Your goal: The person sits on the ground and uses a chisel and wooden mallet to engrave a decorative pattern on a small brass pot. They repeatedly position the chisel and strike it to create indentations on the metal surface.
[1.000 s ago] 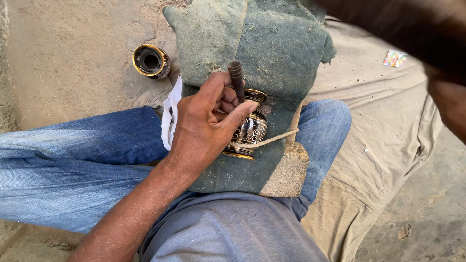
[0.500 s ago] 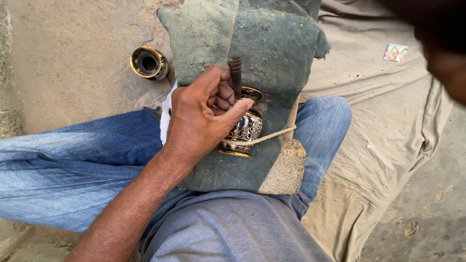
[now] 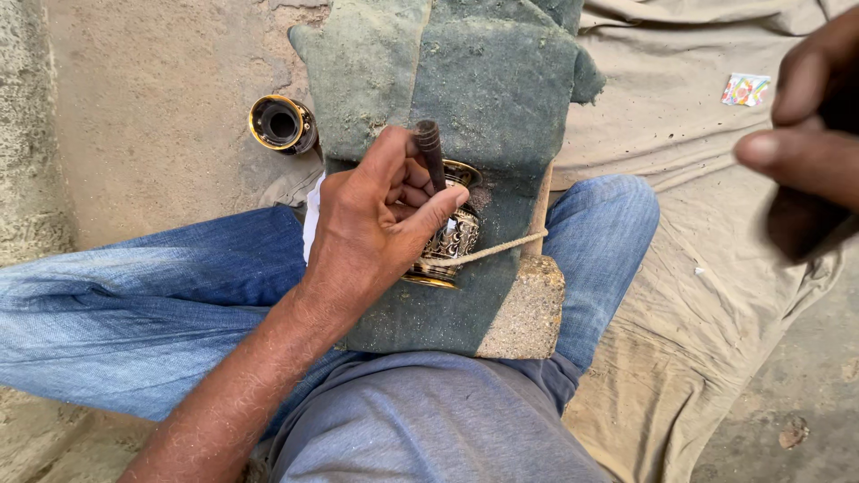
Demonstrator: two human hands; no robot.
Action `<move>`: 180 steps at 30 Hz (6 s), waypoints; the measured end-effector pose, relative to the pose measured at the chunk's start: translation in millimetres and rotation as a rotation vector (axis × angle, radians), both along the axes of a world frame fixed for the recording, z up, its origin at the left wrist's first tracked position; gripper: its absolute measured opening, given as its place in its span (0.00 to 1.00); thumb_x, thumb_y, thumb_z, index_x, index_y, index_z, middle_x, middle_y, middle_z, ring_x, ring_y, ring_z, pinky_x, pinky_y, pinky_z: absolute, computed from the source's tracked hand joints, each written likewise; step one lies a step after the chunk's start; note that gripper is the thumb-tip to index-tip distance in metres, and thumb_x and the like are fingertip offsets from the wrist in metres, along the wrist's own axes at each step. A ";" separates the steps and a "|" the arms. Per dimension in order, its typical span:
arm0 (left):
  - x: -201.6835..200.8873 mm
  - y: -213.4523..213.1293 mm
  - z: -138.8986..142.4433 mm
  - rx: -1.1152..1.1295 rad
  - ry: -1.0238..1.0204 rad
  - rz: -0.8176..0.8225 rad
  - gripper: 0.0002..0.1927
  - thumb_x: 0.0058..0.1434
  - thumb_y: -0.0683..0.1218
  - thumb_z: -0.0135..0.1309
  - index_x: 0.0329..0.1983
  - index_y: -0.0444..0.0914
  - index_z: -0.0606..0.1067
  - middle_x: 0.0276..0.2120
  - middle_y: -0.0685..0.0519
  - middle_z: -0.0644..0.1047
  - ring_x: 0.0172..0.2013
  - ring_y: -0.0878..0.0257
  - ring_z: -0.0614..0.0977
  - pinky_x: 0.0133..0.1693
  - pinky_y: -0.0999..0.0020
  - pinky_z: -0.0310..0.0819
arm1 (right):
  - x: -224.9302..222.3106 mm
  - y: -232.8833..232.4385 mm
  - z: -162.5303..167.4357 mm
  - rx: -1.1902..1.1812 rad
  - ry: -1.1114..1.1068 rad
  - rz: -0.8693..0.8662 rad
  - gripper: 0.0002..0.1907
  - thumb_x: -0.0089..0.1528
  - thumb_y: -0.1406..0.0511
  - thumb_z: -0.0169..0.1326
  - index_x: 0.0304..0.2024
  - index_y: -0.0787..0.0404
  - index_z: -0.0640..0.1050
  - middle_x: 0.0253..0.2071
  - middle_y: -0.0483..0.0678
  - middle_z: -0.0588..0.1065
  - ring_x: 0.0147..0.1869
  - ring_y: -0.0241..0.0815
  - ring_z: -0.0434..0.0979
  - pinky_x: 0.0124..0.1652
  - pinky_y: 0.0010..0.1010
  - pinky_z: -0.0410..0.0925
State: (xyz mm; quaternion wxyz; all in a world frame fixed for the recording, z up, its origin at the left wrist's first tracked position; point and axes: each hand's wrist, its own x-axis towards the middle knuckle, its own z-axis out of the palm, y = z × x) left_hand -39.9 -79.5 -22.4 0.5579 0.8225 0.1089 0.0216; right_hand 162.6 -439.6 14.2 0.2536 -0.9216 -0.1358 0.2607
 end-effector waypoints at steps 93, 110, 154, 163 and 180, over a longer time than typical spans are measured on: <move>-5.6 -19.8 -10.8 0.021 -0.042 0.127 0.24 0.66 0.40 0.64 0.63 0.38 0.68 0.31 0.55 0.78 0.33 0.74 0.82 0.34 0.78 0.84 | -27.9 79.7 47.7 -0.146 -0.354 0.527 0.27 0.50 0.79 0.64 0.53 0.65 0.80 0.35 0.56 0.79 0.34 0.44 0.81 0.34 0.32 0.72; -5.9 -18.1 -11.1 0.056 -0.051 0.094 0.23 0.67 0.41 0.65 0.62 0.37 0.70 0.33 0.54 0.80 0.34 0.73 0.83 0.36 0.78 0.86 | -33.1 97.5 37.9 -0.049 -0.298 0.209 0.18 0.64 0.69 0.63 0.54 0.69 0.74 0.42 0.61 0.77 0.42 0.49 0.80 0.39 0.37 0.74; -3.4 -17.9 3.4 0.043 -0.036 -0.014 0.26 0.65 0.41 0.65 0.65 0.40 0.71 0.36 0.53 0.80 0.36 0.71 0.84 0.36 0.76 0.85 | -56.5 93.5 71.8 -0.309 -0.182 0.207 0.10 0.61 0.71 0.60 0.46 0.66 0.79 0.31 0.57 0.77 0.30 0.49 0.81 0.34 0.37 0.75; -1.4 -16.9 0.1 0.055 -0.023 0.057 0.16 0.63 0.41 0.66 0.50 0.36 0.72 0.31 0.56 0.77 0.33 0.74 0.82 0.34 0.78 0.85 | -42.8 97.8 70.6 -0.193 -0.360 0.385 0.17 0.60 0.71 0.62 0.52 0.66 0.77 0.33 0.57 0.77 0.33 0.49 0.82 0.36 0.38 0.75; -2.6 -20.0 1.7 0.109 -0.141 0.028 0.19 0.63 0.40 0.66 0.55 0.36 0.74 0.33 0.54 0.78 0.33 0.71 0.82 0.36 0.77 0.84 | -52.3 92.8 87.2 -0.237 -0.390 0.453 0.31 0.56 0.71 0.66 0.63 0.66 0.74 0.37 0.58 0.78 0.41 0.49 0.82 0.40 0.38 0.76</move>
